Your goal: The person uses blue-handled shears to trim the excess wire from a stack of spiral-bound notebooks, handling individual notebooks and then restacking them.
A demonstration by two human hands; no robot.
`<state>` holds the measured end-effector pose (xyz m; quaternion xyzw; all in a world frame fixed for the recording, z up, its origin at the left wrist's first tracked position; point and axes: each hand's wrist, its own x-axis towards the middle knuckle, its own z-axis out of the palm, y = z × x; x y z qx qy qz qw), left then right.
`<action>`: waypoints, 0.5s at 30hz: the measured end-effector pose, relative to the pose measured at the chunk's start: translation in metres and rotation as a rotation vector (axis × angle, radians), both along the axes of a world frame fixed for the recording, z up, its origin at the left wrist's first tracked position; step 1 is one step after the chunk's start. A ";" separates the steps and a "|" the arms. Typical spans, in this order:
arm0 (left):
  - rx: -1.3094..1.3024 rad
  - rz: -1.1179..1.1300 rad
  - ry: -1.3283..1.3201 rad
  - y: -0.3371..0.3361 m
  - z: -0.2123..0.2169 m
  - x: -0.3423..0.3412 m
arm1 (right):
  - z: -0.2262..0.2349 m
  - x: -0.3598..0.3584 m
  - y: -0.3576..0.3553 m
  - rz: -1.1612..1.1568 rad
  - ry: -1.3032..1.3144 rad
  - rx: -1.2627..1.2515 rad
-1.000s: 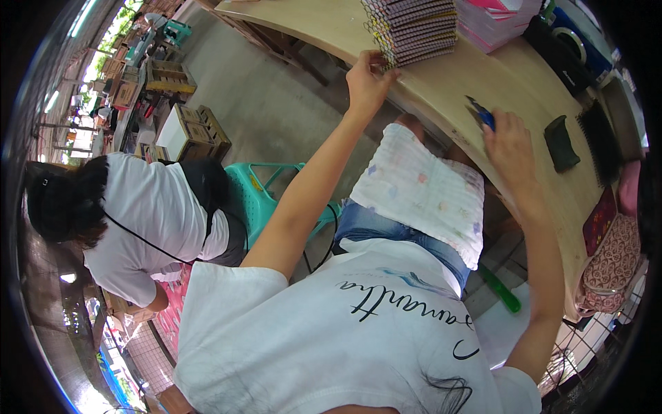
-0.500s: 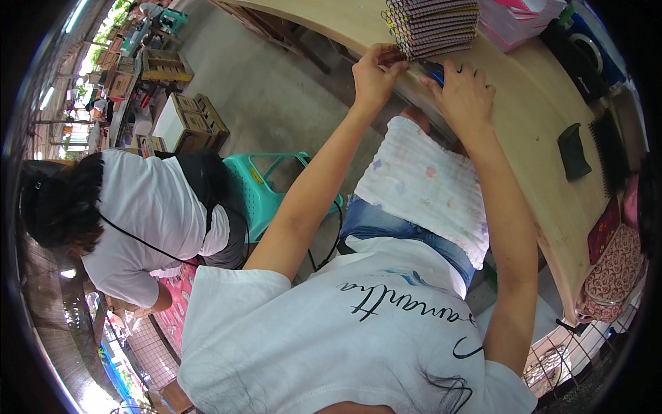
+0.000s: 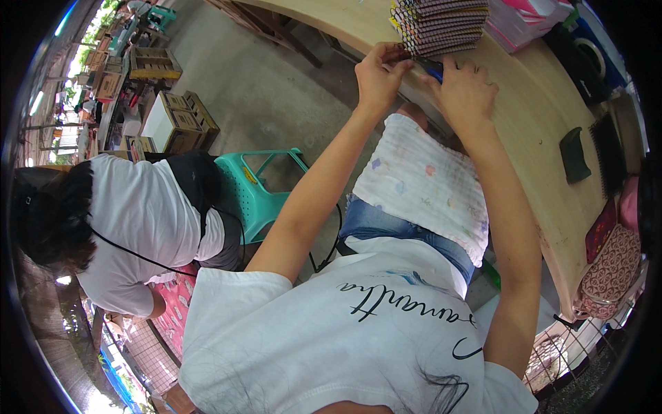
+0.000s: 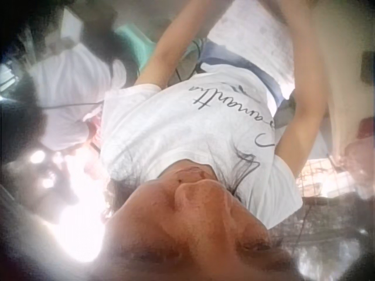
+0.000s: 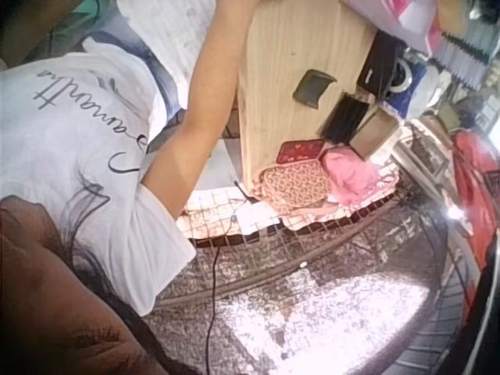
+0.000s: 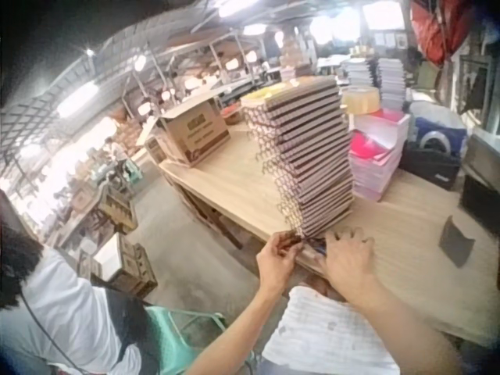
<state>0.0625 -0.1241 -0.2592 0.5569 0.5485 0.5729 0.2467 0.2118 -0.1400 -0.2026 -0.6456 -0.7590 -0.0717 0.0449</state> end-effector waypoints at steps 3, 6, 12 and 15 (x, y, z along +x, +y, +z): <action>0.000 0.002 -0.013 0.001 -0.002 0.001 | 0.001 0.002 0.000 0.007 -0.010 -0.003; -0.017 0.022 -0.032 0.001 -0.002 0.002 | 0.005 0.001 0.000 0.003 0.002 -0.028; -0.003 0.044 -0.067 -0.001 -0.002 0.006 | 0.004 -0.002 0.006 0.012 0.048 -0.097; -0.002 0.043 -0.079 0.002 -0.003 0.008 | 0.006 0.006 0.017 0.035 0.118 -0.241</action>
